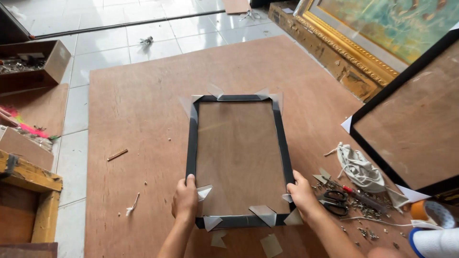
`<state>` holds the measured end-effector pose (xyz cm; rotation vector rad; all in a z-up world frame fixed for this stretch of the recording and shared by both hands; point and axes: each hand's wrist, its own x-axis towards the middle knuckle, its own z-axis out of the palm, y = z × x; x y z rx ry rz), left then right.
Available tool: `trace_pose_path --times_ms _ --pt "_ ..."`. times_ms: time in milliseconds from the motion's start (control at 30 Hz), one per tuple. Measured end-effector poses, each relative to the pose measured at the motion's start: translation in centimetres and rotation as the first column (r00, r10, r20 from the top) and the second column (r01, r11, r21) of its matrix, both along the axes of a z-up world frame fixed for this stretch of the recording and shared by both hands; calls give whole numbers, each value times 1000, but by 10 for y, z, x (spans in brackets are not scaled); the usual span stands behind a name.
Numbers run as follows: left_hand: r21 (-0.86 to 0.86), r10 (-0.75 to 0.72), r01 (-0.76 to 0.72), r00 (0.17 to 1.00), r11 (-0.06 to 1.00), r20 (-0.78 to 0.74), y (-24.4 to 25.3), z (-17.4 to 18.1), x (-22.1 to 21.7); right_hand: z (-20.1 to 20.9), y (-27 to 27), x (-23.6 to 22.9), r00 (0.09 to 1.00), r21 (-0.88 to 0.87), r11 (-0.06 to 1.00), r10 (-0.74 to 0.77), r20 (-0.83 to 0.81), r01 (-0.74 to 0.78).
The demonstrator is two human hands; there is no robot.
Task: The person applies adhesive strips to the back of a picture frame using a stapler-like tool and hands, then peels away the protective backing.
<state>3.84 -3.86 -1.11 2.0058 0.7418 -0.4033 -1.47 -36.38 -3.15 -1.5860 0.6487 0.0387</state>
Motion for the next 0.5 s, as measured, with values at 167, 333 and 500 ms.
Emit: trace_pose_path --times_ms 167,333,500 --pt "63 -49 55 994 996 -102 -1 -6 7 -18 0 -2 995 -92 996 10 -98 -19" --pt "28 -69 74 988 997 -138 2 -24 9 -55 -18 6 999 -128 991 26 -39 -31" --pt "-69 -199 193 976 979 -91 8 -22 -3 -59 -40 9 952 -572 781 90 -293 -250"
